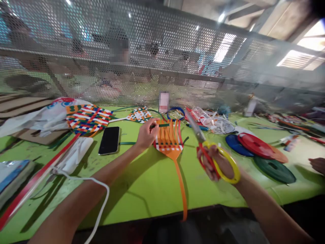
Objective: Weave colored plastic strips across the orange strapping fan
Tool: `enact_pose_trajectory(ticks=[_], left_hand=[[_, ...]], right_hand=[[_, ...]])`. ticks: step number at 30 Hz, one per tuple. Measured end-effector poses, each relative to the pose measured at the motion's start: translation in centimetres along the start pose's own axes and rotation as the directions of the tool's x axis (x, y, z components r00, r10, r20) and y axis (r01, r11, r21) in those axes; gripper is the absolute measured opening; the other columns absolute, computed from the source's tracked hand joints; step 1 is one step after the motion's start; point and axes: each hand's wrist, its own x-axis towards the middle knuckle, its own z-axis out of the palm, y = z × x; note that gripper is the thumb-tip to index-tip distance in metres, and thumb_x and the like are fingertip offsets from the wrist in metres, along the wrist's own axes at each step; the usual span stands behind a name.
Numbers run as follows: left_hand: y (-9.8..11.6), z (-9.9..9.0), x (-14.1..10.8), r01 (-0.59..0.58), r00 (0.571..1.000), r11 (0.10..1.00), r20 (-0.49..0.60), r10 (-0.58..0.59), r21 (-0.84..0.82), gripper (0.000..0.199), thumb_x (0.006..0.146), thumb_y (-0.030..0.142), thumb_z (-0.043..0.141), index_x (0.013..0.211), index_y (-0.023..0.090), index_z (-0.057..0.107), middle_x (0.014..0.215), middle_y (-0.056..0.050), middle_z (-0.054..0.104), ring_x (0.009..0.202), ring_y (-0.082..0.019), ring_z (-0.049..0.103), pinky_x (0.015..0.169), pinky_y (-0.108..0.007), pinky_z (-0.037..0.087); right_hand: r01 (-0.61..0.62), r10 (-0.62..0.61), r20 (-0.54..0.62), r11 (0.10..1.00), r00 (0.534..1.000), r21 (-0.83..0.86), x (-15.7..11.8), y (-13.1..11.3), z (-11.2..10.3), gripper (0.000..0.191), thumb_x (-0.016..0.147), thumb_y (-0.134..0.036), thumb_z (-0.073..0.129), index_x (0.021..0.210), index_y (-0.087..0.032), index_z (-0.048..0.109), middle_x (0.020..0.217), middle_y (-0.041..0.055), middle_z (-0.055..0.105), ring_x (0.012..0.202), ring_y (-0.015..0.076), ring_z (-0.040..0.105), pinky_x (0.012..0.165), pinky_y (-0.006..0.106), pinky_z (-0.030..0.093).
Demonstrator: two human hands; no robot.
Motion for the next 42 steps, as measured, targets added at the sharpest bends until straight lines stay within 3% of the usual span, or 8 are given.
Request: enact_pose_trajectory(ticks=[3, 5, 10, 13, 17, 28, 35, 42], left_hand=[[-1.0, 0.2, -0.1, 0.041, 0.995, 0.999, -0.086, -0.042, -0.006, 0.027, 0.096, 0.031, 0.057, 0.117, 0.02, 0.068, 0.088, 0.0, 0.063, 0.062, -0.01, 0.046, 0.062, -0.023, 0.04], [-1.5, 0.3, -0.3, 0.05, 0.992, 0.999, -0.119, -0.052, -0.017, 0.024, 0.095, 0.031, 0.057, 0.113, 0.019, 0.067, 0.083, 0.001, 0.061, 0.062, -0.011, 0.046, 0.061, -0.023, 0.039], [-2.2, 0.3, -0.8, 0.046, 0.992, 0.999, -0.12, -0.048, -0.017, 0.021, 0.096, 0.034, 0.055, 0.104, 0.019, 0.067, 0.074, 0.003, 0.055, 0.061, -0.011, 0.044, 0.06, -0.024, 0.036], [-2.2, 0.4, -0.8, 0.061, 0.991, 0.998, -0.119, -0.061, -0.003, 0.022, 0.096, 0.037, 0.055, 0.103, 0.019, 0.066, 0.072, 0.003, 0.052, 0.06, -0.012, 0.043, 0.058, -0.024, 0.036], [-1.4, 1.0, -0.8, 0.11, 0.989, 0.992, -0.095, -0.115, -0.059, 0.025, 0.095, 0.041, 0.06, 0.108, 0.02, 0.064, 0.076, 0.003, 0.053, 0.062, -0.011, 0.044, 0.058, -0.023, 0.036], [3.6, 1.3, -3.1, 0.067, 0.97, 0.982, 0.24, -0.024, -0.174, 0.028, 0.096, 0.044, 0.067, 0.108, 0.019, 0.066, 0.094, -0.005, 0.067, 0.082, -0.015, 0.062, 0.072, -0.027, 0.049], [-1.7, -4.0, -4.5, 0.079, 0.991, 0.938, 0.078, -0.111, 0.336, 0.028, 0.1, 0.035, 0.058, 0.125, 0.022, 0.057, 0.102, -0.004, 0.068, 0.075, -0.015, 0.063, 0.074, -0.03, 0.05], [-4.4, -6.4, -5.3, -0.205, 0.904, 0.665, 0.399, -0.152, 0.718, 0.026, 0.096, 0.04, 0.068, 0.118, 0.027, 0.07, 0.123, -0.005, 0.07, 0.118, -0.028, 0.06, 0.105, -0.043, 0.039]], right_hand=[[0.109, -0.32, -0.439, 0.891, 0.84, -0.441, 4.2, -1.0, -3.2, 0.059, 0.083, -0.08, 0.058, 0.079, -0.021, 0.063, 0.057, 0.0027, 0.057, 0.051, 0.0202, 0.059, 0.045, 0.029, 0.042], [-0.057, -0.451, -0.544, 0.732, 0.707, -0.679, 7.8, -0.8, -5.0, 0.053, 0.085, -0.072, 0.061, 0.071, -0.021, 0.063, 0.066, 0.0082, 0.063, 0.065, 0.0247, 0.062, 0.053, 0.032, 0.04], [-0.106, -0.414, -0.492, 0.674, 0.765, -0.731, 15.1, 2.3, -6.6, 0.039, 0.086, -0.054, 0.065, 0.075, -0.017, 0.07, 0.072, 0.0124, 0.069, 0.073, 0.0289, 0.065, 0.065, 0.036, 0.047], [0.007, -0.547, -0.501, 0.68, 0.67, -0.733, 16.1, 3.5, -5.8, 0.035, 0.091, -0.04, 0.06, 0.113, -0.014, 0.072, 0.105, 0.018, 0.074, 0.101, 0.0331, 0.067, 0.084, 0.044, 0.052], [0.413, -0.836, -0.399, 0.537, 0.377, -0.735, 13.7, 2.5, -2.7, 0.035, 0.104, -0.04, 0.045, 0.117, -0.02, 0.071, 0.119, 0.0153, 0.071, 0.118, 0.0291, 0.062, 0.105, 0.047, 0.048], [0.61, -0.865, 0.306, -0.001, 0.397, -0.792, 10.6, 1.8, 4.1, 0.028, 0.105, -0.016, 0.046, 0.118, -0.023, 0.07, 0.103, 0.0084, 0.077, 0.11, 0.0251, 0.062, 0.112, 0.047, 0.029], [0.246, -0.921, -0.196, 0.287, 0.336, -0.926, 12.6, 2.5, -0.6, 0.036, 0.104, -0.028, 0.054, 0.136, -0.017, 0.065, 0.133, 0.0196, 0.066, 0.124, 0.0365, 0.052, 0.107, 0.055, 0.035], [0.719, -0.83, 0.274, 0.202, 0.487, -0.666, 11.7, 2.3, 4.8, 0.037, 0.11, -0.03, 0.041, 0.123, -0.017, 0.073, 0.107, 0.0124, 0.072, 0.104, 0.0253, 0.062, 0.098, 0.039, 0.048]])
